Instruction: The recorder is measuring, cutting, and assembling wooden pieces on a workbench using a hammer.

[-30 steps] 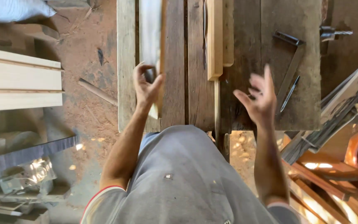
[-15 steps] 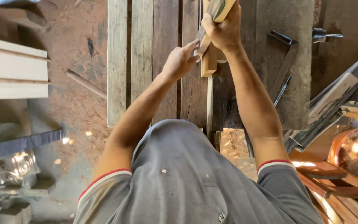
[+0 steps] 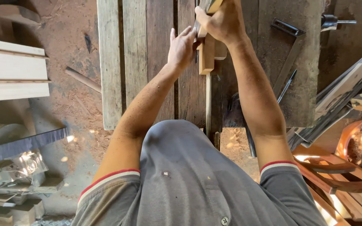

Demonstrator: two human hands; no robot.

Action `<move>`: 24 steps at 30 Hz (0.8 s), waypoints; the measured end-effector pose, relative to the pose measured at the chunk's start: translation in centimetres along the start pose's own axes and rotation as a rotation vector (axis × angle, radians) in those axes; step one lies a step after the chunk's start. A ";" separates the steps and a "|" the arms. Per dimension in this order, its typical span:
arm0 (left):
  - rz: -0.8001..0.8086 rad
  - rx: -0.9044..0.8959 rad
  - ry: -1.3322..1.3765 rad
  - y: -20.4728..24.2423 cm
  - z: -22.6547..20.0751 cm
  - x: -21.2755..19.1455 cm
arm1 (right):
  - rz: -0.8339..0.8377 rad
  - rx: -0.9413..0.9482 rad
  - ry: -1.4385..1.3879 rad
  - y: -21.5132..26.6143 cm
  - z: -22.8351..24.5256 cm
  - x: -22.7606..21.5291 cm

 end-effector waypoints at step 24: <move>0.117 -0.115 -0.037 -3.1 0.4 -0.8 | -0.105 0.070 0.109 -2.7 -1.6 0.9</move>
Point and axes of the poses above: each hand's wrist, its own y-axis away from the middle knuckle, its own x-axis out of the palm, z = x × y, the point moved 3 cm from there along -y, towards the middle knuckle, and after that the axes turned 3 degrees about z, right-handed, at the moved point
